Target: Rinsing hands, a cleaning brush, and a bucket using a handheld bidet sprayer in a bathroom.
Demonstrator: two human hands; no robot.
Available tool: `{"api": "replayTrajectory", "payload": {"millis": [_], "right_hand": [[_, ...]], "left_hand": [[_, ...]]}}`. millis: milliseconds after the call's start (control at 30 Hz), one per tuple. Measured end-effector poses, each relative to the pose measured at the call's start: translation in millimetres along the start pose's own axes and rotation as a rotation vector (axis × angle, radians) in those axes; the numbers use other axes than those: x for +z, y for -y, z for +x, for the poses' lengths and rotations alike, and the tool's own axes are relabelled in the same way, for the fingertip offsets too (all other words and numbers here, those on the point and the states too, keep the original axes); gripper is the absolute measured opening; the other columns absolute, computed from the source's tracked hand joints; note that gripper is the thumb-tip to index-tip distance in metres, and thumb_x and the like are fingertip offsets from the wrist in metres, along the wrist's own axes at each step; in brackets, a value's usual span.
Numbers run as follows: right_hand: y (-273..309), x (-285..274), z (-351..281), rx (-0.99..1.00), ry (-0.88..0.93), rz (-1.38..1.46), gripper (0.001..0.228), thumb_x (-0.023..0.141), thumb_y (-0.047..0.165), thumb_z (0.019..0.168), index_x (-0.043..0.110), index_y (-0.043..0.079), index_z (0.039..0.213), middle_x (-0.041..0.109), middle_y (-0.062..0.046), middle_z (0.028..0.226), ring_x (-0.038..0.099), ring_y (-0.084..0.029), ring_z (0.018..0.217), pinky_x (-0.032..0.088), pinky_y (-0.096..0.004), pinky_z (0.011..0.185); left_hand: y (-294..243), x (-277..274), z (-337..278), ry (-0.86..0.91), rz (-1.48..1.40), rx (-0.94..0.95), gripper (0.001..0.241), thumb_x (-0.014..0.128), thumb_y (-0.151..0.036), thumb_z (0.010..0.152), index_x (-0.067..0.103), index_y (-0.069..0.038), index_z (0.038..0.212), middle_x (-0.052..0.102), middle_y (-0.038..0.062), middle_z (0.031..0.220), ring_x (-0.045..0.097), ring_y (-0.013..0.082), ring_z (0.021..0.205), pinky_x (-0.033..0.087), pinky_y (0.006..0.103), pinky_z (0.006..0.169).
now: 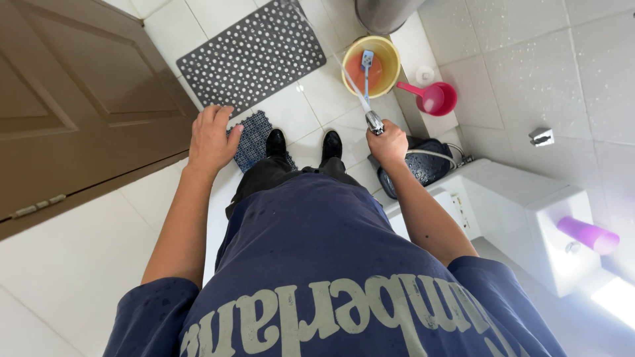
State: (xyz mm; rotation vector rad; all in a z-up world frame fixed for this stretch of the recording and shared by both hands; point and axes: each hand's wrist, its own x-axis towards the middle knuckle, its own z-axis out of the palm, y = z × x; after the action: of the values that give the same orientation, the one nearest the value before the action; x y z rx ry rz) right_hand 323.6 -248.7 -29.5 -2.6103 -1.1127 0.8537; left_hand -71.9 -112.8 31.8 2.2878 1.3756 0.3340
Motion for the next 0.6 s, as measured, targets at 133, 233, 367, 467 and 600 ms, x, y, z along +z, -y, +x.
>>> {"api": "replayTrajectory", "payload": {"millis": [133,233,367,467,600], "right_hand": [[-6,19,3,0.070,-0.012,0.062,0.032,0.067,0.038,0.083,0.075,0.011,0.097,0.072,-0.023,0.095,0.068,-0.043,0.095,0.054,-0.052,0.085],[-16,33,1,0.162,0.000,0.093,0.032,0.065,0.037,0.083,0.075,0.011,0.100,0.072,-0.023,0.096,0.068,-0.044,0.096,0.053,-0.052,0.087],[-31,59,-7,0.312,0.052,0.104,0.033,0.064,0.033,0.081,0.075,0.010,0.102,0.072,-0.023,0.098,0.068,-0.043,0.097,0.053,-0.051,0.088],[-57,84,-1,0.480,-0.020,0.181,0.034,0.065,0.032,0.081,0.075,0.009,0.103,0.072,-0.023,0.100,0.067,-0.043,0.099,0.053,-0.050,0.088],[-106,131,-4,0.723,-0.283,0.439,0.032,0.069,0.026,0.080,0.075,0.005,0.105,0.073,-0.020,0.094,0.070,-0.036,0.088,0.055,-0.044,0.080]], "left_hand": [[13,3,7,0.064,0.018,0.035,0.044,0.076,-0.020,0.093,0.063,-0.004,0.131,0.059,0.015,0.126,0.056,0.0371,0.118,0.043,0.0494,0.102],[23,6,15,0.083,-0.022,0.090,0.044,0.076,-0.020,0.093,0.062,-0.004,0.131,0.059,0.015,0.128,0.055,0.0377,0.120,0.044,0.0492,0.103],[48,6,29,0.167,-0.001,0.166,0.044,0.077,-0.019,0.093,0.062,-0.004,0.132,0.059,0.017,0.126,0.055,0.0383,0.119,0.045,0.0495,0.103],[63,13,59,0.247,0.017,0.241,0.045,0.076,-0.019,0.092,0.061,-0.003,0.132,0.059,0.018,0.126,0.055,0.0390,0.118,0.046,0.0493,0.101],[84,35,83,0.320,0.050,0.313,0.044,0.074,-0.019,0.094,0.061,-0.001,0.133,0.060,0.019,0.126,0.057,0.0388,0.118,0.047,0.0492,0.100]]}}
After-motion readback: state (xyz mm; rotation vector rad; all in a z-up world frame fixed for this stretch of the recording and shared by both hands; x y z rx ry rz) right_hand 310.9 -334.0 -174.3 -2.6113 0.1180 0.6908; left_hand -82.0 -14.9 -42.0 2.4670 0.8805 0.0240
